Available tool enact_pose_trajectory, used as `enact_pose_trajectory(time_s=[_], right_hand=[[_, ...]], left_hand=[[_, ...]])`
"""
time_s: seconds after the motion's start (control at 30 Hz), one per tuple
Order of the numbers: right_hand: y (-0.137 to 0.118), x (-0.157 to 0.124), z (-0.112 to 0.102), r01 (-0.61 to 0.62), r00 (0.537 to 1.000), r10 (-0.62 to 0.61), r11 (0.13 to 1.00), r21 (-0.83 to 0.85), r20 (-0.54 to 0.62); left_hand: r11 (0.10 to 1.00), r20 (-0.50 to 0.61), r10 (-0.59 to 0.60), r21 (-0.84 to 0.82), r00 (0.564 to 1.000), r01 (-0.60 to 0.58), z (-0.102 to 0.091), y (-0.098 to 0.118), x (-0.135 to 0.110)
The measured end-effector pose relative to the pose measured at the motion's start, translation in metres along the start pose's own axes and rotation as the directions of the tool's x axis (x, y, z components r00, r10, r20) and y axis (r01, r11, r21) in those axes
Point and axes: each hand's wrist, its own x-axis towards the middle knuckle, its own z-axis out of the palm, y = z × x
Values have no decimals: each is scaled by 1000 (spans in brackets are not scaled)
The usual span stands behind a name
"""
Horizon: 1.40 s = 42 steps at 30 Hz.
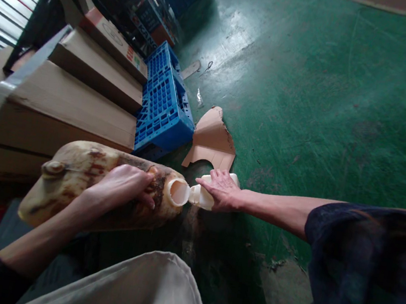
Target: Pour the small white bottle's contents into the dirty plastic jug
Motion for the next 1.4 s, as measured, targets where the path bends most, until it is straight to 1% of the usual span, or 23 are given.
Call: enact_pose_trajectory(time_s=[0.17, 0.27, 0.37, 0.5, 0.73, 0.87, 0.97, 1.03, 1.13, 1.27, 1.4], right_hand=[[0, 0, -2, 0, 1000, 0, 1000, -5, 8], [1, 0, 0, 6, 1000, -6, 1000, -9, 2], [2, 1, 1, 13, 1000, -13, 1000, 2, -12], [2, 1, 1, 7, 1000, -7, 1000, 9, -8], [2, 0, 2, 5, 1000, -5, 1000, -1, -2], [3, 0, 4, 5, 1000, -5, 1000, -11, -9], [3, 0, 4, 5, 1000, -5, 1000, -15, -7], [2, 1, 3, 3, 1000, -3, 1000, -16, -10], [1, 0, 1, -1, 1000, 1, 1000, -11, -8], [1, 0, 0, -2, 1000, 2, 1000, -5, -2], [1, 0, 1, 13, 1000, -13, 1000, 4, -1]], left_hand=[[999, -20, 31, -25, 999, -32, 3, -1, 1], [1000, -27, 27, 10, 999, -27, 4, -2, 1], [998, -34, 32, 55, 999, -30, 2, 0, 1], [998, -26, 40, 47, 999, -38, -1, 3, -1], [999, 22, -15, 48, 1000, 14, -7, 7, -2], [1000, 21, -6, 29, 1000, 5, -6, 8, -1], [998, 7, 8, 60, 1000, -8, -5, 7, 0], [998, 17, 9, 61, 1000, -10, -6, 7, -1], [1000, 33, 1, 29, 999, -2, -7, 7, -1], [1000, 27, -14, 12, 1000, 13, -7, 8, -1], [999, 36, -25, 44, 999, 24, -10, 12, -2]])
